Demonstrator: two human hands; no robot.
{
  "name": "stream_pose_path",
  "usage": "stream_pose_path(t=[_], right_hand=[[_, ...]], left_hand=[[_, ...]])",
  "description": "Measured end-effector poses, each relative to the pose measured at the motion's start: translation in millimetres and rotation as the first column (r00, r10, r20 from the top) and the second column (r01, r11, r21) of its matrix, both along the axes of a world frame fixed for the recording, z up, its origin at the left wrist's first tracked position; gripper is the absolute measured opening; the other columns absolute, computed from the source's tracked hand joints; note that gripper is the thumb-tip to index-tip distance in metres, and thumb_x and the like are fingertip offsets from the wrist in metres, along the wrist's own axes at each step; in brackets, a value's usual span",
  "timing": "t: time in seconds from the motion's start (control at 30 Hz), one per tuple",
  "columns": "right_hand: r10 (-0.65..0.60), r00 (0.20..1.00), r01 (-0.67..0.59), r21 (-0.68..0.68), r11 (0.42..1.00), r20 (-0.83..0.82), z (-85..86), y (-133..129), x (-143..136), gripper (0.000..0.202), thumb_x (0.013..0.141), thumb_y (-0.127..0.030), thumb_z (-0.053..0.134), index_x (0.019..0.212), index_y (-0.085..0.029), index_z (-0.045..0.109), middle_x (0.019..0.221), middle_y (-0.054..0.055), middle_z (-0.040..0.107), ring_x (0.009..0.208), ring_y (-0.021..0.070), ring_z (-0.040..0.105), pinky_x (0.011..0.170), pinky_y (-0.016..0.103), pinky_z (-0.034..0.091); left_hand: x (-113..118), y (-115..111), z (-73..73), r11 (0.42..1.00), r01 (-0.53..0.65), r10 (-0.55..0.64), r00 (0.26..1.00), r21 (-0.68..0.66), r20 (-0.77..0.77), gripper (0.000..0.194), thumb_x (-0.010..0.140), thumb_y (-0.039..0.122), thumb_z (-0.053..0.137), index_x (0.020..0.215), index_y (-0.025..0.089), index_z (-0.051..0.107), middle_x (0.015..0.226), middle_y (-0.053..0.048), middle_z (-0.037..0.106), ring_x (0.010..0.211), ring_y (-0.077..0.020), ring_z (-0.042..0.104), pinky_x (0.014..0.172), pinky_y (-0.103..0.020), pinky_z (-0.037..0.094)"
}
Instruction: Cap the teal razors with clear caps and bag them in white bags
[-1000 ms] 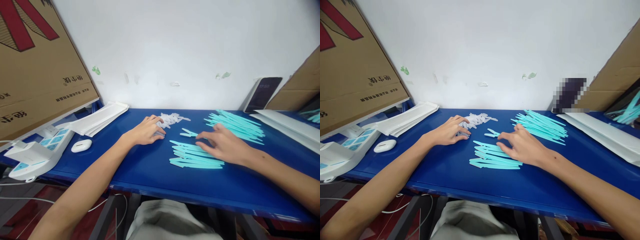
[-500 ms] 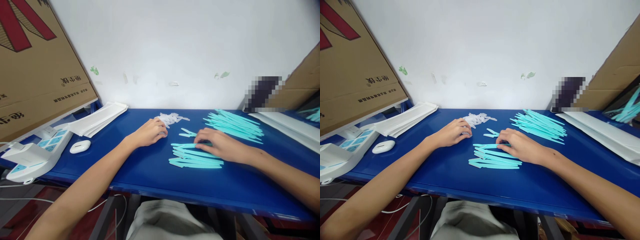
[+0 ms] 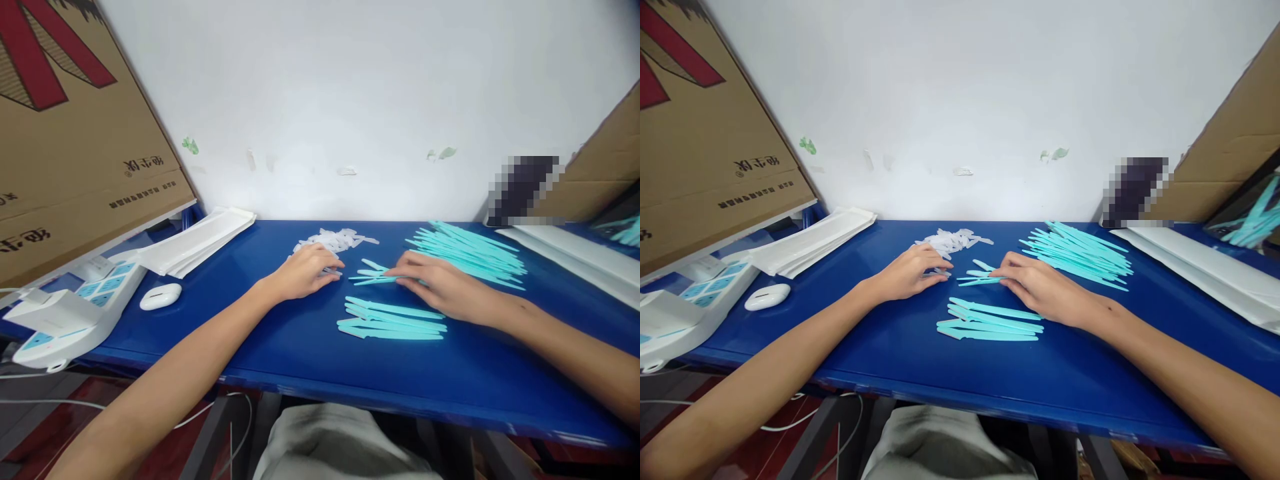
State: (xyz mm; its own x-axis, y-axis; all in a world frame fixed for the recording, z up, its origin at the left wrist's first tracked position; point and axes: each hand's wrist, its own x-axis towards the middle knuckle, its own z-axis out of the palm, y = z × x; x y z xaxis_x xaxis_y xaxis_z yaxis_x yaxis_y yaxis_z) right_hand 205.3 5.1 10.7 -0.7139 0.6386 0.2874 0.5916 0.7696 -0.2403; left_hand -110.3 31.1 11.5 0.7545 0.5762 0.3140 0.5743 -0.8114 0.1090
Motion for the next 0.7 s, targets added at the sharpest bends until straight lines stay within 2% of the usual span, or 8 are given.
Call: stream_pose_path(t=[0.13,0.37,0.57,0.7], right_hand=[[-0.026,1.000,0.025,-0.006,1.000,-0.018,-0.1,-0.5,0.4,0.040,0.105,-0.038,0.036,0.128,-0.021,0.063,0.111,0.014,0.066,0.089,0.0243,0.067,0.075,0.037,0.053],[-0.094,0.995,0.095,-0.051,0.994,0.034,2.6,-5.4,-4.6,0.042,0.106,-0.040,0.033,0.132,-0.023,0.061,0.124,0.012,0.068,0.108,0.0285,0.066,0.089,0.044,0.052],[-0.050,0.998,0.052,-0.044,0.998,0.044,2.1,-3.2,-3.8,0.044,0.105,-0.037,0.035,0.137,-0.026,0.063,0.099,0.010,0.069,0.088,0.0244,0.066,0.074,0.038,0.052],[-0.031,0.999,0.032,-0.027,0.999,0.037,1.6,-2.4,-2.7,0.045,0.105,-0.035,0.035,0.137,-0.024,0.064,0.096,0.009,0.067,0.080,0.0209,0.064,0.068,0.034,0.050]], left_hand=[[-2.4,0.0,2.9,0.999,-0.031,0.033,0.996,0.030,-0.085,0.026,0.102,0.036,0.056,0.114,0.019,0.072,0.110,-0.009,0.070,0.104,-0.0249,0.060,0.092,-0.037,0.041],[-0.3,0.3,4.8,0.998,-0.054,0.059,0.987,0.043,-0.152,0.026,0.103,0.029,0.051,0.113,0.017,0.072,0.106,-0.010,0.070,0.097,-0.0240,0.062,0.088,-0.036,0.040],[-1.2,3.0,1.3,0.997,-0.043,0.051,0.989,0.060,-0.142,0.025,0.103,0.027,0.051,0.112,0.017,0.072,0.104,-0.010,0.071,0.095,-0.0239,0.063,0.086,-0.035,0.042],[-1.5,3.5,-0.7,0.997,-0.037,0.045,0.992,0.073,-0.121,0.025,0.103,0.025,0.051,0.112,0.016,0.072,0.103,-0.010,0.071,0.095,-0.0238,0.064,0.085,-0.034,0.044]])
